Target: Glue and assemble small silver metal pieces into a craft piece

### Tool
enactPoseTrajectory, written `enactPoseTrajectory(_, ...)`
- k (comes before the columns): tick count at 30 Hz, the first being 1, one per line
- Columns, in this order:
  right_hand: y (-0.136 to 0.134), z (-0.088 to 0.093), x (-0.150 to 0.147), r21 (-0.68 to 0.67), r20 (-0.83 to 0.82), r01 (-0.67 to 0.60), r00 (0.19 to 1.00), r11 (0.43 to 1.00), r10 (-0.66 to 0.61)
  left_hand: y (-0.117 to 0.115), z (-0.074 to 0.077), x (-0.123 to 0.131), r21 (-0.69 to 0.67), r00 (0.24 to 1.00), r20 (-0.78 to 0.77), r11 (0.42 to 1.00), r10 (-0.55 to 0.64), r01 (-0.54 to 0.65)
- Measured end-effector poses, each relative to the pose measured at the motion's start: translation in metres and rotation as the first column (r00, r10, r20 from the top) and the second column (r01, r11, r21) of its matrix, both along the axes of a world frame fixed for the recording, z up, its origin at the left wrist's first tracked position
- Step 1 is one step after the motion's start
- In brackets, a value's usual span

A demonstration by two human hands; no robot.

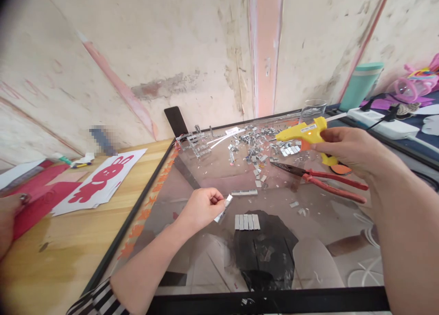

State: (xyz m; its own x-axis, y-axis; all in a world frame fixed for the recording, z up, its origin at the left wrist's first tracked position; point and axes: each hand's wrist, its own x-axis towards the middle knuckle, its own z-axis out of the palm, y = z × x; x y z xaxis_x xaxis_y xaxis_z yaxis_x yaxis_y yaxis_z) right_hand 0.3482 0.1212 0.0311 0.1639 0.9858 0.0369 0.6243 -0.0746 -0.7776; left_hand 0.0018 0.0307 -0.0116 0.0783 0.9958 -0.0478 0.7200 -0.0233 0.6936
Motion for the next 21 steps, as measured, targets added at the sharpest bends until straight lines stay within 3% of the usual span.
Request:
enactPoseTrajectory(3,-0.011,0.008,-0.025,-0.1,-0.362,-0.176,0.923,0.979,0.129,0.002,0.0,-0.001,0.013,1.0,-0.018,1.0,0.011,-0.011)
enactPoseTrajectory(7,-0.024,0.009,-0.053,-0.107,-0.522,-0.374,0.81,0.921,0.268,0.001,0.001,-0.003,0.013,1.0,-0.007,1.0,0.008,-0.008)
enactPoseTrajectory(13,-0.038,0.008,-0.077,-0.078,-0.515,-0.564,0.729,0.822,0.452,-0.005,0.006,-0.003,0.05,0.982,-0.164,0.993,-0.095,0.104)
enactPoseTrajectory(21,-0.037,-0.003,-0.085,-0.193,-0.33,-0.608,0.78,0.77,0.532,-0.003,0.003,-0.006,0.139,0.963,-0.249,0.98,-0.102,0.14)
